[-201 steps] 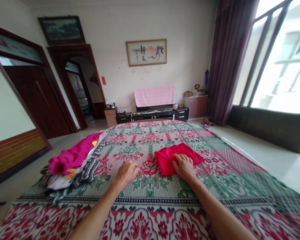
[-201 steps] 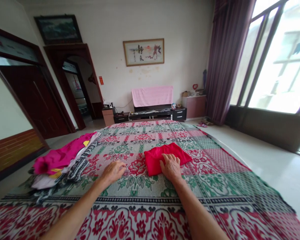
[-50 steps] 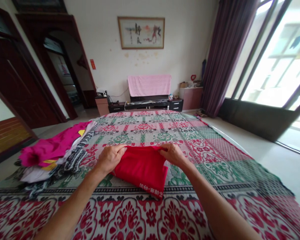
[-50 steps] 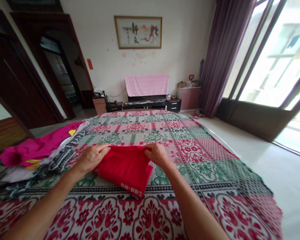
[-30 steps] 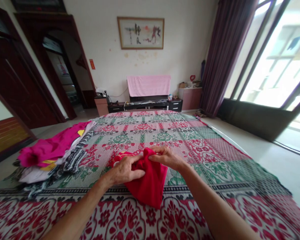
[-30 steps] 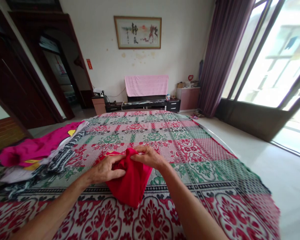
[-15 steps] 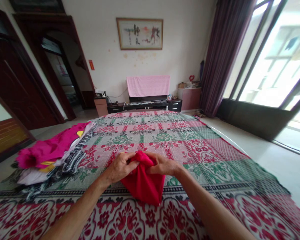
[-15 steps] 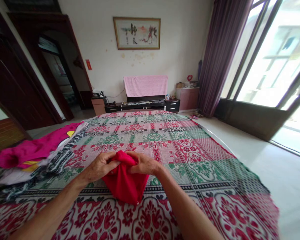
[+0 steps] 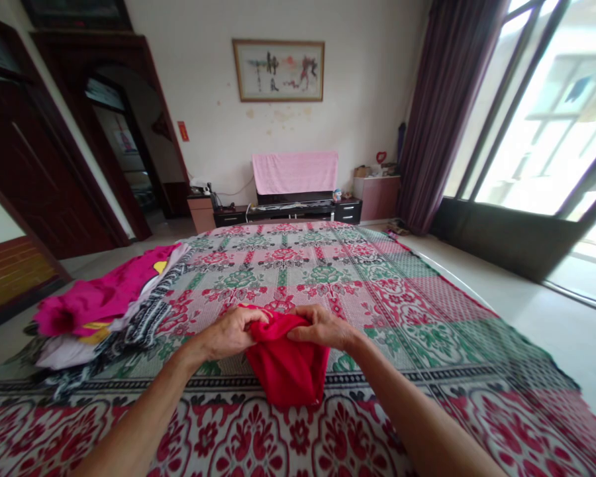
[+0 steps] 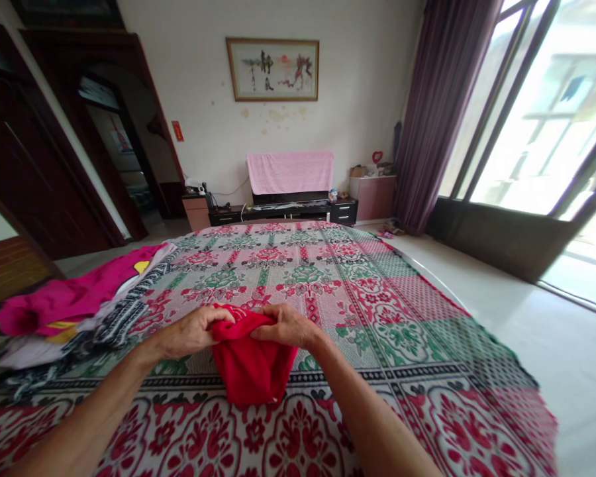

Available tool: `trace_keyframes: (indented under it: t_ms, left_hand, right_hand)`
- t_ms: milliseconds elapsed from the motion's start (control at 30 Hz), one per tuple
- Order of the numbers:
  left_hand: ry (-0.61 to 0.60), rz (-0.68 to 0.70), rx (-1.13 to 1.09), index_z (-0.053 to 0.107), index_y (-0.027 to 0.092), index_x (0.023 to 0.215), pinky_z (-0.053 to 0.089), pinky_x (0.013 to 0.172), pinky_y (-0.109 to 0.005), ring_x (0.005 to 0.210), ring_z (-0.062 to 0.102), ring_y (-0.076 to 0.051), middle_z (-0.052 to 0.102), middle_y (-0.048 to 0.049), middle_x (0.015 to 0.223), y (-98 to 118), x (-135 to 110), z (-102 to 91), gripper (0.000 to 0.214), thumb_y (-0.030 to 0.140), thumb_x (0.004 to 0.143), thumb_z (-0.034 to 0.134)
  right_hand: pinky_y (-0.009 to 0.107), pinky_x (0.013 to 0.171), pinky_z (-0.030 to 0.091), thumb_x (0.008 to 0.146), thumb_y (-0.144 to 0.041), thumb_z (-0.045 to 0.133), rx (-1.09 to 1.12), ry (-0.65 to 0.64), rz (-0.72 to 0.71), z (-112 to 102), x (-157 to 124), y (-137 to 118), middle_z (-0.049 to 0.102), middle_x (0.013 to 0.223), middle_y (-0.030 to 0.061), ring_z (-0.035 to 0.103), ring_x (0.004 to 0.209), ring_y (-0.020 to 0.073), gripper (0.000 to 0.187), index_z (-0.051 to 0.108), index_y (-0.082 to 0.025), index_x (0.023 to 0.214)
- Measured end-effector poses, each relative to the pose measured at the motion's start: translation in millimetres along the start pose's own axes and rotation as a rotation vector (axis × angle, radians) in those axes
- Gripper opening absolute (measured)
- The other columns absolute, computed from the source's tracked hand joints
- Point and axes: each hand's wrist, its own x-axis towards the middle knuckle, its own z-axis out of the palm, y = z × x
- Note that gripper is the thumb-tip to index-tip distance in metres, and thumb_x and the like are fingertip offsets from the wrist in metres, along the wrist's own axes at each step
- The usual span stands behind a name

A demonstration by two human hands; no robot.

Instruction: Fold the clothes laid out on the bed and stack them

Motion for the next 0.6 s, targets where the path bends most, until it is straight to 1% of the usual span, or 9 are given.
trace_keyframes:
  t_ms: [100,167,233,367,433,500,533,567,600]
  left_hand:
    - [-0.039,-0.006,0.13,0.056,0.014,0.071,0.034,0.058,-0.019,0.064,0.042,-0.01,0.05,0.0016,0.068,2,0,0.0,0.027,0.039,0.08,0.053]
    - [-0.042,-0.021,0.202,0.055,0.014,0.068,0.032,0.056,-0.019,0.062,0.039,-0.009,0.046,0.0029,0.064,1,0,1.1,0.023,0.034,0.08,0.052]
    - [-0.054,-0.036,0.241,0.056,0.014,0.068,0.031,0.056,-0.019,0.061,0.038,-0.009,0.045,0.0034,0.063,-3,-1,3.7,0.018,0.03,0.077,0.051]
    - [-0.089,-0.033,0.201,0.06,0.014,0.073,0.032,0.057,-0.019,0.061,0.041,-0.008,0.049,0.0032,0.064,-6,-2,8.3,0.018,0.03,0.077,0.052]
    - [-0.159,-0.016,0.126,0.062,0.013,0.071,0.035,0.058,-0.02,0.061,0.044,-0.008,0.052,0.0023,0.065,-3,2,1.4,0.02,0.031,0.077,0.054]
    - [-0.222,-0.073,0.067,0.063,0.012,0.068,0.038,0.057,-0.02,0.06,0.049,-0.009,0.056,0.0011,0.063,7,11,-18.8,0.02,0.031,0.074,0.058]
    - [-0.201,-0.145,0.067,0.065,0.012,0.069,0.038,0.054,-0.021,0.057,0.05,-0.009,0.057,0.001,0.059,14,18,-34.4,0.019,0.03,0.073,0.059]
    - [-0.08,-0.219,0.109,0.066,0.011,0.069,0.038,0.051,-0.022,0.052,0.049,-0.009,0.056,0.0013,0.054,24,26,-53.4,0.015,0.026,0.07,0.061]
    - [0.185,-0.253,0.159,0.066,0.01,0.071,0.039,0.05,-0.022,0.05,0.049,-0.009,0.056,0.0015,0.051,36,34,-74.8,0.013,0.022,0.068,0.062]
  right_hand:
    - [0.021,0.06,0.041,0.071,-0.034,0.07,0.004,-0.004,-0.015,-1,3,6,0.064,0.077,-0.0006,0.054,0.066,0.0093,0.027,0.066,-0.017,0.091]
    - [0.022,0.061,0.042,0.071,-0.037,0.068,0.022,0.076,-0.048,-5,6,10,0.064,0.077,-0.0003,0.054,0.067,0.0101,0.027,0.066,-0.017,0.089]
    - [0.023,0.063,0.043,0.072,-0.039,0.065,0.028,0.268,-0.103,-13,8,15,0.064,0.077,0.0,0.055,0.069,0.0111,0.028,0.065,-0.018,0.09]
    - [0.024,0.057,0.042,0.065,-0.038,0.064,-0.003,0.765,-0.154,-38,7,36,0.061,0.07,-0.0006,0.052,0.062,0.0114,0.026,0.063,-0.017,0.08]
    - [0.023,0.048,0.039,0.065,-0.04,0.062,0.065,0.883,-0.109,-47,5,47,0.059,0.065,-0.0018,0.048,0.053,0.01,0.028,0.062,-0.018,0.081]
    - [0.022,0.041,0.034,0.066,-0.043,0.061,0.178,0.919,-0.074,-52,3,54,0.059,0.063,-0.0022,0.044,0.046,0.0088,0.032,0.061,-0.018,0.086]
    - [0.021,0.04,0.032,0.065,-0.044,0.062,0.234,0.924,-0.078,-54,3,56,0.059,0.063,-0.0021,0.044,0.044,0.0085,0.034,0.061,-0.018,0.088]
    - [0.021,0.039,0.032,0.064,-0.045,0.063,0.28,0.925,-0.096,-55,3,58,0.059,0.063,-0.0019,0.044,0.044,0.0084,0.036,0.06,-0.018,0.087]
    - [0.021,0.04,0.033,0.062,-0.046,0.065,0.313,0.926,-0.122,-56,4,58,0.059,0.063,-0.0016,0.046,0.045,0.0085,0.037,0.061,-0.018,0.086]
